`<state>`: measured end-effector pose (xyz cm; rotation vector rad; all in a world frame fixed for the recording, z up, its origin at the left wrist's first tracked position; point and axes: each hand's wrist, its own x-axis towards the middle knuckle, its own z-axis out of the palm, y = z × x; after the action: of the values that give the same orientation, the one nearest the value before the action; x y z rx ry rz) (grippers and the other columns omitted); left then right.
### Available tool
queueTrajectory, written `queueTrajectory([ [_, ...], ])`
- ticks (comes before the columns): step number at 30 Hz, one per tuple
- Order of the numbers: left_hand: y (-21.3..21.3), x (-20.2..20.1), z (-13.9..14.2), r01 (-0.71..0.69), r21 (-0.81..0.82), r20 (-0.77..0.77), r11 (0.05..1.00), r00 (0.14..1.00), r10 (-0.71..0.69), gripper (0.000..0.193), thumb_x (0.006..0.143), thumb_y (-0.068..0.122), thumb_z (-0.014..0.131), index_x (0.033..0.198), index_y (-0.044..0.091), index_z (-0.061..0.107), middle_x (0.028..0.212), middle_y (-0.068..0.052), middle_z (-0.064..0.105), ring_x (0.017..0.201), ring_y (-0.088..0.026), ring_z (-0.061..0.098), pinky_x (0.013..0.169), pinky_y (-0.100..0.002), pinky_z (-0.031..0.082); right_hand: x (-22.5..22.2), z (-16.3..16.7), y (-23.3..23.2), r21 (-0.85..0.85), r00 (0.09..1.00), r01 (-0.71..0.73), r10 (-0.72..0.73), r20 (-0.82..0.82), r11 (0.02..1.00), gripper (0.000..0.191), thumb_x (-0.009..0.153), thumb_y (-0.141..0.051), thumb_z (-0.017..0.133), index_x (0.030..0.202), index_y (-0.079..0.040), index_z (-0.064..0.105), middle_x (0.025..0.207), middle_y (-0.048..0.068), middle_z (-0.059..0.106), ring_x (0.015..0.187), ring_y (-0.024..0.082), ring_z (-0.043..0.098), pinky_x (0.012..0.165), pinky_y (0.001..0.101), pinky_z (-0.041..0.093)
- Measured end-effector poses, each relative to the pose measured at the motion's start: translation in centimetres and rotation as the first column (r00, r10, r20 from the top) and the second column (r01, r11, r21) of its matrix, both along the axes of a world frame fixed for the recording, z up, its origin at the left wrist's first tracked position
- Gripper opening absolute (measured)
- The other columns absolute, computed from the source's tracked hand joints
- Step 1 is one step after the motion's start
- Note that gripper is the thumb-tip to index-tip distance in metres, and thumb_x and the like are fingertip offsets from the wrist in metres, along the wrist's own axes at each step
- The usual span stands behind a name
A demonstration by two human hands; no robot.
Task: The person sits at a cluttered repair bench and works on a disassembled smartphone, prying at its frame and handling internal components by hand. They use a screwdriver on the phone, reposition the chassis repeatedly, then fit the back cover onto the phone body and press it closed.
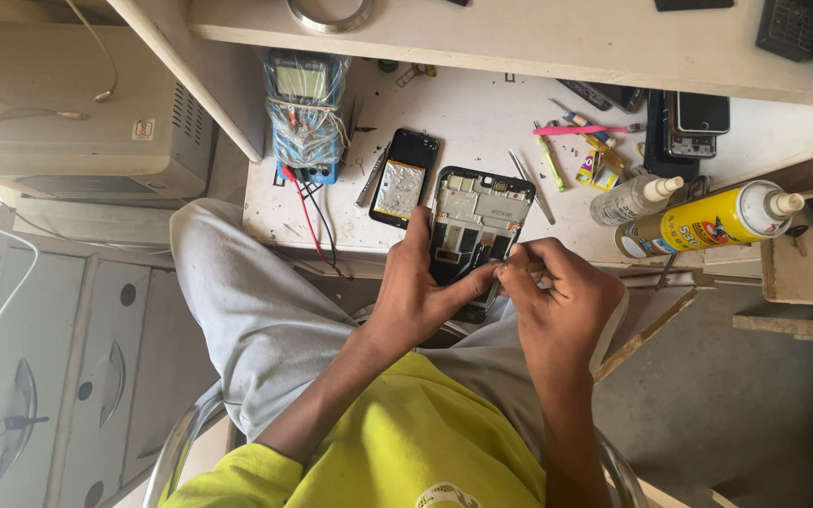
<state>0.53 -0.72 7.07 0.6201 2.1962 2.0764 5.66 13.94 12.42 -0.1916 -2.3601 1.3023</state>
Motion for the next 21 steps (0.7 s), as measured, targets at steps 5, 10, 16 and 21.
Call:
queueTrajectory([
  [5,-0.2,-0.1,0.3,0.003,-0.025,-0.016,1.000,1.000,-0.004,0.060,0.087,0.025,0.085,0.113,-0.005,0.041,0.089,-0.016,0.076,0.082,-0.012,0.076,0.066,-0.029,0.060,0.0,-0.3,0.1,0.033,1.000,0.001,-0.002,0.005,0.999,0.013,0.095,-0.002,0.073,0.088,0.007,0.067,0.065,0.007,0.067,0.058,0.007,0.067,0.053,0.0231,0.049],
  [10,-0.3,-0.3,0.8,-0.008,-0.038,-0.007,0.999,1.000,0.008,0.061,0.085,0.024,0.086,0.114,-0.005,0.042,0.088,-0.016,0.077,0.080,-0.013,0.076,0.066,-0.029,0.060,0.0,-0.2,-0.1,0.058,1.000,-0.012,0.011,0.017,0.998,0.014,0.098,-0.002,0.070,0.089,0.007,0.066,0.066,0.007,0.066,0.058,0.007,0.068,0.051,0.0239,0.048],
  [16,-0.3,-0.1,1.5,-0.030,0.029,0.077,0.999,0.997,0.027,0.057,0.084,0.024,0.087,0.112,-0.004,0.045,0.090,-0.013,0.077,0.085,-0.011,0.074,0.073,-0.028,0.061,-0.1,-0.1,0.0,-0.062,0.995,-0.095,0.096,0.004,0.993,0.014,0.104,-0.006,0.064,0.098,0.007,0.067,0.070,0.005,0.065,0.063,0.005,0.062,0.058,0.0220,0.049],
  [21,0.0,-0.1,1.7,-0.072,0.034,0.149,0.997,0.987,0.066,0.056,0.081,0.022,0.088,0.114,-0.004,0.050,0.095,-0.012,0.076,0.087,-0.010,0.071,0.077,-0.028,0.060,-0.3,-1.0,0.8,-0.143,0.991,-0.107,0.117,0.062,0.984,0.019,0.107,-0.010,0.061,0.101,0.006,0.069,0.072,0.002,0.065,0.065,0.003,0.054,0.058,0.0206,0.043],
])
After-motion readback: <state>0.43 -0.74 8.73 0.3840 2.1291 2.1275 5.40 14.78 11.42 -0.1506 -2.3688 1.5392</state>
